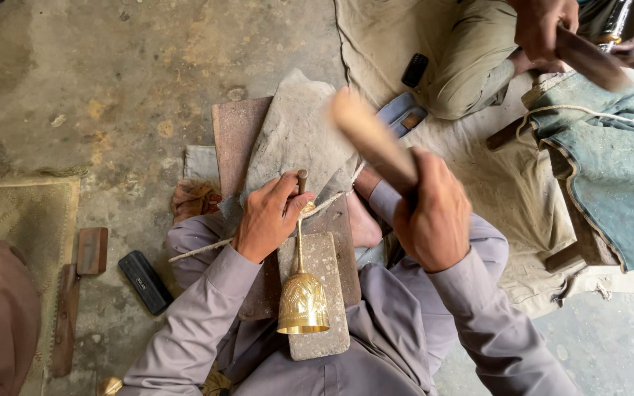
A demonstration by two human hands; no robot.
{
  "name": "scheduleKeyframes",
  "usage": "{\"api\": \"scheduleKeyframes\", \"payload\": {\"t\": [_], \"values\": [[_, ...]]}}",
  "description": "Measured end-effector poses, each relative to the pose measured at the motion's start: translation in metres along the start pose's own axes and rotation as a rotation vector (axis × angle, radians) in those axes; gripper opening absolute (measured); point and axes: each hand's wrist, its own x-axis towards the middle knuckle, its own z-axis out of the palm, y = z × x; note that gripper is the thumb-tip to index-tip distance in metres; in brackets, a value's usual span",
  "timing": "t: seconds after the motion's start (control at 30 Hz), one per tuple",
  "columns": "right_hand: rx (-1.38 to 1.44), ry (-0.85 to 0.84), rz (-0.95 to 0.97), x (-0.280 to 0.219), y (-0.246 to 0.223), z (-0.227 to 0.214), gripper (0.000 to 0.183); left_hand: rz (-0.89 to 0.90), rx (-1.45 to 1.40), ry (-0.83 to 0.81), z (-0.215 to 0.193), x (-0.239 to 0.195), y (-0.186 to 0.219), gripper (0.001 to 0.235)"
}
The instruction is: The person uses a hammer and chisel to engrave a decorative pattern onto a brass bell resting on a stone block. They repeatedly strike the chisel to create fine lines and shapes on the bell's surface.
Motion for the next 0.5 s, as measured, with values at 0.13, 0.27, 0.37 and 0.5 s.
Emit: {"api": "scheduleKeyframes", "payload": {"t": [0.13, 0.27, 0.37, 0.5], "values": [[-0.187, -0.048, -0.058, -0.003, 0.002, -0.001, 0.049, -0.002, -0.014, -0.011, 0.000, 0.001, -0.002, 0.031], [-0.113, -0.023, -0.049, -0.006, 0.000, 0.000, 0.056, 0.045, 0.005, -0.020, 0.002, 0.002, -0.009, 0.033], [-0.332, 0.019, -0.121, -0.005, -0.003, -0.001, 0.053, 0.045, 0.005, -0.029, 0.003, 0.001, -0.011, 0.035], [-0.033, -0.038, 0.016, -0.004, -0.002, -0.005, 0.050, 0.071, 0.003, -0.035, 0.003, 0.001, -0.014, 0.037]]}}
